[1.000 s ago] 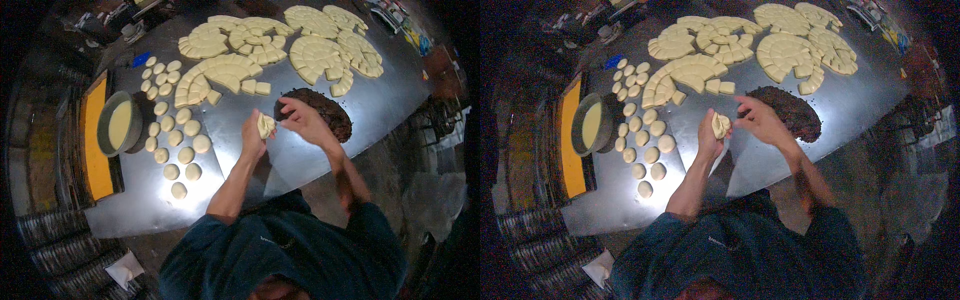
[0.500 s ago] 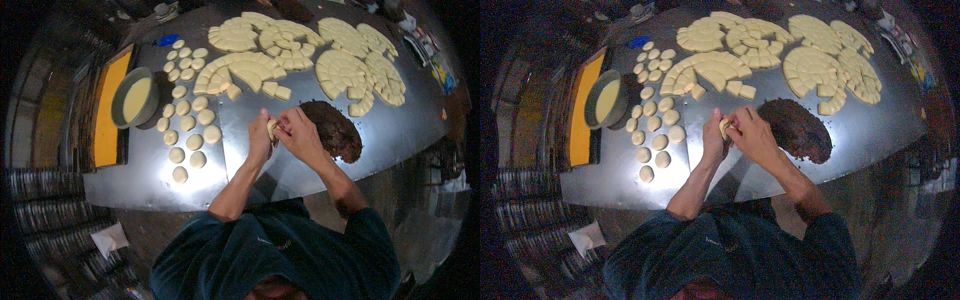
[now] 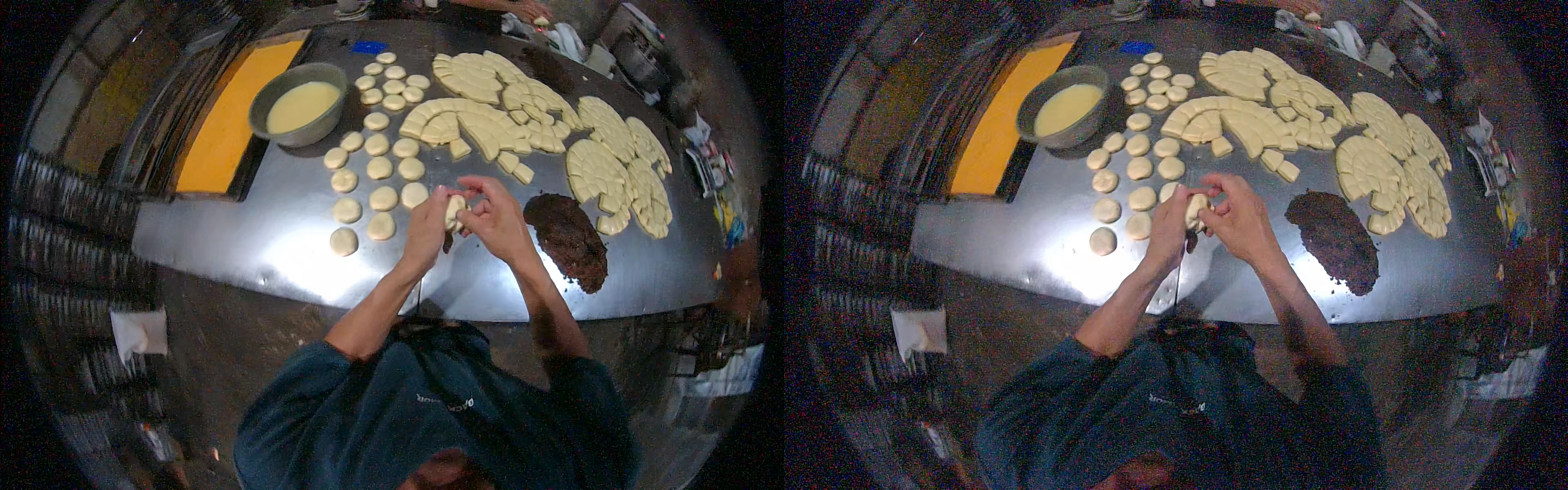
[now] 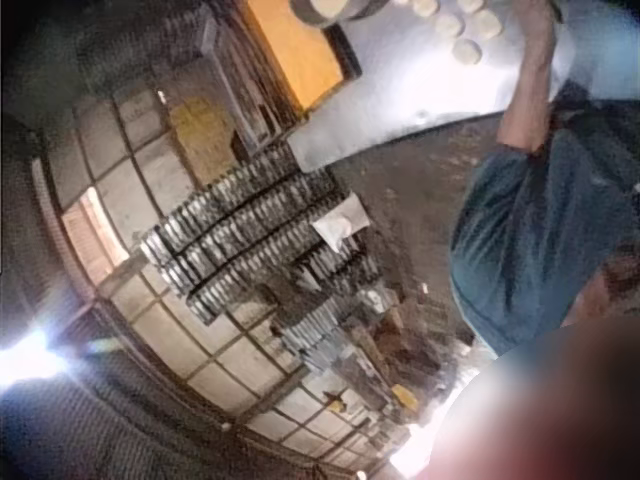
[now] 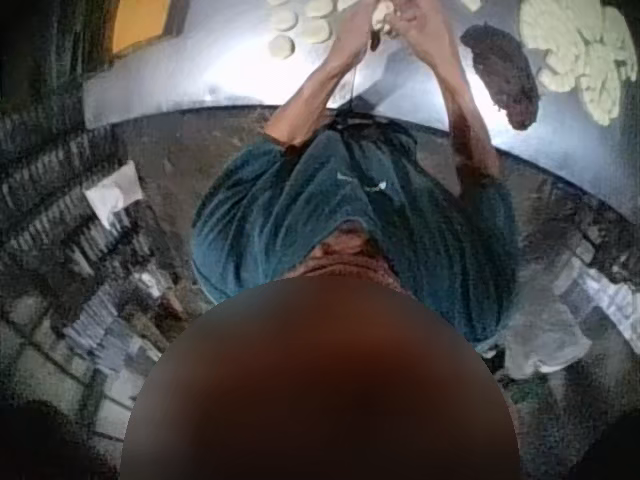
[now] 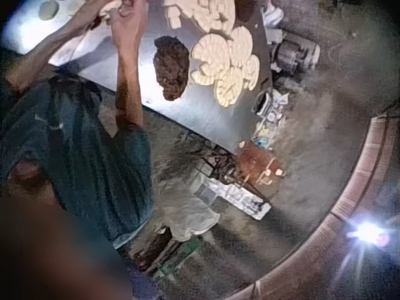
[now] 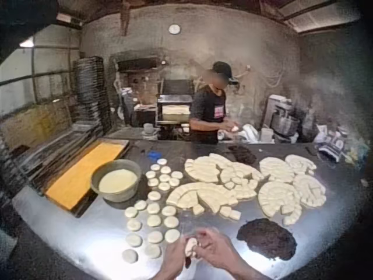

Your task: The person presses dough into round metal pans and uses a manual press machine to crimp the edges. They then fill small dough rounds with a dark paste and seal them into balls. The process is repeated for multiple units on a stainless steel table.

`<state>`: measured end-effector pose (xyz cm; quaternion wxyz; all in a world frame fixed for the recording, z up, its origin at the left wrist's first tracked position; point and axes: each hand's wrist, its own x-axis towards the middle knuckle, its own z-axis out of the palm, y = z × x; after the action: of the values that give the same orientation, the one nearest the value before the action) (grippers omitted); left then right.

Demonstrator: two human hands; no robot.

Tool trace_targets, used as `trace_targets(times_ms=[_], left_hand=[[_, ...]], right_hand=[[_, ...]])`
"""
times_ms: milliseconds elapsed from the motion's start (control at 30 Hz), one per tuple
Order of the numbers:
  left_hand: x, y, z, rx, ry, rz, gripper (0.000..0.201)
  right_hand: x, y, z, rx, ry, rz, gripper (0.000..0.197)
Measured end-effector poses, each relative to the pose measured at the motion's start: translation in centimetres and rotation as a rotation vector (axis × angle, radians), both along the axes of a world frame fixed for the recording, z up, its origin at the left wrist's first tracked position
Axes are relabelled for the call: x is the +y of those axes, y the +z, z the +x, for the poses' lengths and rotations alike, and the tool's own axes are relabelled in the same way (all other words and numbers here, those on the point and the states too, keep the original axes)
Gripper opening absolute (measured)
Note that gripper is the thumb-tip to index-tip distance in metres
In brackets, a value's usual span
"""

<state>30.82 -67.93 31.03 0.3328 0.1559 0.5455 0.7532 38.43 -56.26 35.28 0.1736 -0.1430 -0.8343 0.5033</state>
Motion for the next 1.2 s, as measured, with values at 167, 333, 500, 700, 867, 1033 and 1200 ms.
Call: trace_targets(times_ms=[167, 333, 500, 700, 867, 1033, 1200], left_hand=[[-1.7, -1.5, 0.0, 0.034, 0.199, -0.017, 0.048], [-4.6, -6.1, 3.9, -0.376, -0.214, -0.088, 0.055], [-7.6, -12.8, 5.8, -0.248, -0.387, -0.283, 0.042], [-16.1, -11.4, 0.3, -0.184, -0.028, -0.363, 0.031], [-20.9, -12.1, -2.2, -0.128, 0.199, -0.509, 0.031], [-17.8, -10.2, -3.1, -0.102, 0.315, -0.530, 0.030], [-5.8, -9.7, -7.4, 0.091, 0.102, -0.436, 0.029]], right_hand=[[-5.9, -1.8, 0.8, 0.161, 0.062, 0.624, 0.029], [-7.2, -5.0, 5.5, -0.079, 0.076, 0.672, 0.019], [-4.4, -13.8, 12.5, -0.198, 0.223, 0.730, 0.013], [-3.3, -13.4, 12.0, -0.517, 0.286, 0.802, 0.021], [-4.2, -11.2, 5.9, -0.419, 0.057, 0.583, 0.039], [-4.6, -18.4, 4.6, -0.449, 0.214, 0.931, 0.061], [-4.3, -18.4, 5.1, -0.478, 0.218, 0.783, 0.064]])
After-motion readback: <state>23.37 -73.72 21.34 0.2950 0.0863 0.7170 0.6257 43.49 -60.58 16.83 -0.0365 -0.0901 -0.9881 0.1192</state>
